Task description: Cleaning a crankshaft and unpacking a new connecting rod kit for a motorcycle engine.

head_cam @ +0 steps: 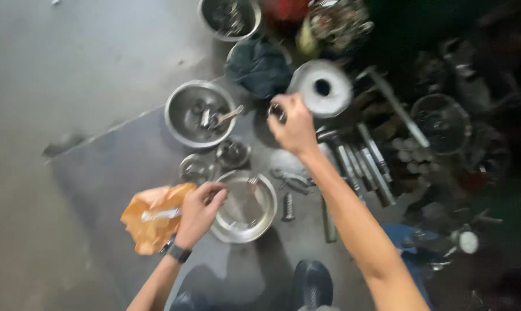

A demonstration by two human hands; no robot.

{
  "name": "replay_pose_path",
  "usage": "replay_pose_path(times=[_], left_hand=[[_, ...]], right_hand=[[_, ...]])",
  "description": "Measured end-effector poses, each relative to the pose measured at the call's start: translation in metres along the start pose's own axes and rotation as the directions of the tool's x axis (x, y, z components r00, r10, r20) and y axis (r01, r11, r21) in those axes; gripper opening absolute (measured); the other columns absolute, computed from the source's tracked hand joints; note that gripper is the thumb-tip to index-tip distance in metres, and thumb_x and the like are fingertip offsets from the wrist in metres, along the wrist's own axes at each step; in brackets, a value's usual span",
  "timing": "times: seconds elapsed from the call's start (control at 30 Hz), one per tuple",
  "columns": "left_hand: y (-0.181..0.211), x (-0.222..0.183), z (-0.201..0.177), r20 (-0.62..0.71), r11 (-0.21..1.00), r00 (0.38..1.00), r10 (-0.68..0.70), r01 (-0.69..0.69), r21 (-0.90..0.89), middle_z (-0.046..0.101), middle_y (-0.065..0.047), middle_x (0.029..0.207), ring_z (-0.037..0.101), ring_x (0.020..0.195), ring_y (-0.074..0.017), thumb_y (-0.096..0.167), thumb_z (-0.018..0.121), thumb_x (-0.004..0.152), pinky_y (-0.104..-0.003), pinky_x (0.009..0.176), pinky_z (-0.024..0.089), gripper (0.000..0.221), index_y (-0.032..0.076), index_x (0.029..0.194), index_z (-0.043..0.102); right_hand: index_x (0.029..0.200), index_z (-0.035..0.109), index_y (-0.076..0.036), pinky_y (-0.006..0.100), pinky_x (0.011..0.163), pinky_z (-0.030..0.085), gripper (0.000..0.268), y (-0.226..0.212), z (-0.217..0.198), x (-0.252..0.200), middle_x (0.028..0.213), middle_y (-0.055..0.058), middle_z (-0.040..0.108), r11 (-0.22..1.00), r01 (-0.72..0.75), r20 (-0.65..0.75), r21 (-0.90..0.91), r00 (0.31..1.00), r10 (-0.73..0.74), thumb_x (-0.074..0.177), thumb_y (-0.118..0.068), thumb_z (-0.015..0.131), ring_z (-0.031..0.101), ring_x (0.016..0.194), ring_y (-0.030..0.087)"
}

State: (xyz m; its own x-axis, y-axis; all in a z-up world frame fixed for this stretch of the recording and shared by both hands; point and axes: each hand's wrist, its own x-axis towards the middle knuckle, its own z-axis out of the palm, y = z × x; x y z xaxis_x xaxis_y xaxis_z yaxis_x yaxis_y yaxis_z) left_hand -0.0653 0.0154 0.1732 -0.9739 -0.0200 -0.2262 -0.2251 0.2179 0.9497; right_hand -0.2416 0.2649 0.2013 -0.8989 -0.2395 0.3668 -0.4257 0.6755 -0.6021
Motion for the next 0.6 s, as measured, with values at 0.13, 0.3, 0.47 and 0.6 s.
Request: replay_pose_path(times=[0.13, 0.3, 0.47, 0.6], left_hand=[[-0.051, -0.012, 0.003, 0.038, 0.941, 0.993, -0.108, 0.114, -0.320, 0.075, -0.008, 0.105, 0.073, 0.090, -0.0135, 0.015, 0.060, 0.102, -0.028, 0.079, 0.060, 0.025, -0.002, 0.118, 0.068], [-0.107, -0.022, 0.017, 0.159, 0.729, 0.965, -0.209, 0.262, -0.632, 0.073, -0.014, 0.108, 0.076, 0.092, -0.0198, 0.010, 0.060, 0.100, -0.033, 0.079, 0.066, 0.027, -0.006, 0.122, 0.061], [-0.150, -0.028, 0.016, 0.126, 0.694, 0.938, -0.323, 0.325, -0.642, 0.071, -0.013, 0.105, 0.072, 0.086, -0.0190, 0.009, 0.066, 0.095, -0.033, 0.073, 0.064, 0.030, -0.005, 0.121, 0.060], [-0.165, -0.030, 0.010, 0.082, 0.669, 0.930, -0.358, 0.317, -0.672, 0.072, -0.014, 0.101, 0.073, 0.084, -0.0191, 0.006, 0.068, 0.092, -0.036, 0.073, 0.068, 0.028, -0.007, 0.116, 0.063]], right_hand=[[0.118, 0.068, -0.005, 0.031, 0.078, 0.059, 0.039, -0.068, 0.045, -0.100, 0.107, 0.012, 0.070, 0.870, -0.201, 0.343, 0.450, 0.938, 0.039, 0.081, -0.008, 0.079, 0.073, 0.090, 0.020], [0.117, 0.068, -0.004, 0.030, 0.081, 0.061, 0.039, -0.085, 0.079, -0.147, 0.107, 0.011, 0.077, 0.755, -0.467, 0.511, 0.460, 0.835, 0.205, 0.083, -0.014, 0.085, 0.075, 0.091, 0.017], [0.121, 0.068, -0.003, 0.037, 0.090, 0.056, 0.041, -0.066, 0.088, -0.174, 0.119, 0.015, 0.071, 0.903, -0.155, 0.510, 0.401, 0.856, -0.079, 0.083, -0.011, 0.081, 0.070, 0.107, 0.028], [0.102, 0.071, -0.003, 0.046, 0.085, 0.053, 0.024, -0.021, 0.109, -0.207, 0.104, 0.018, 0.065, 0.993, 0.074, 0.674, -0.094, 0.739, 0.008, 0.081, -0.013, 0.076, 0.063, 0.099, 0.037]])
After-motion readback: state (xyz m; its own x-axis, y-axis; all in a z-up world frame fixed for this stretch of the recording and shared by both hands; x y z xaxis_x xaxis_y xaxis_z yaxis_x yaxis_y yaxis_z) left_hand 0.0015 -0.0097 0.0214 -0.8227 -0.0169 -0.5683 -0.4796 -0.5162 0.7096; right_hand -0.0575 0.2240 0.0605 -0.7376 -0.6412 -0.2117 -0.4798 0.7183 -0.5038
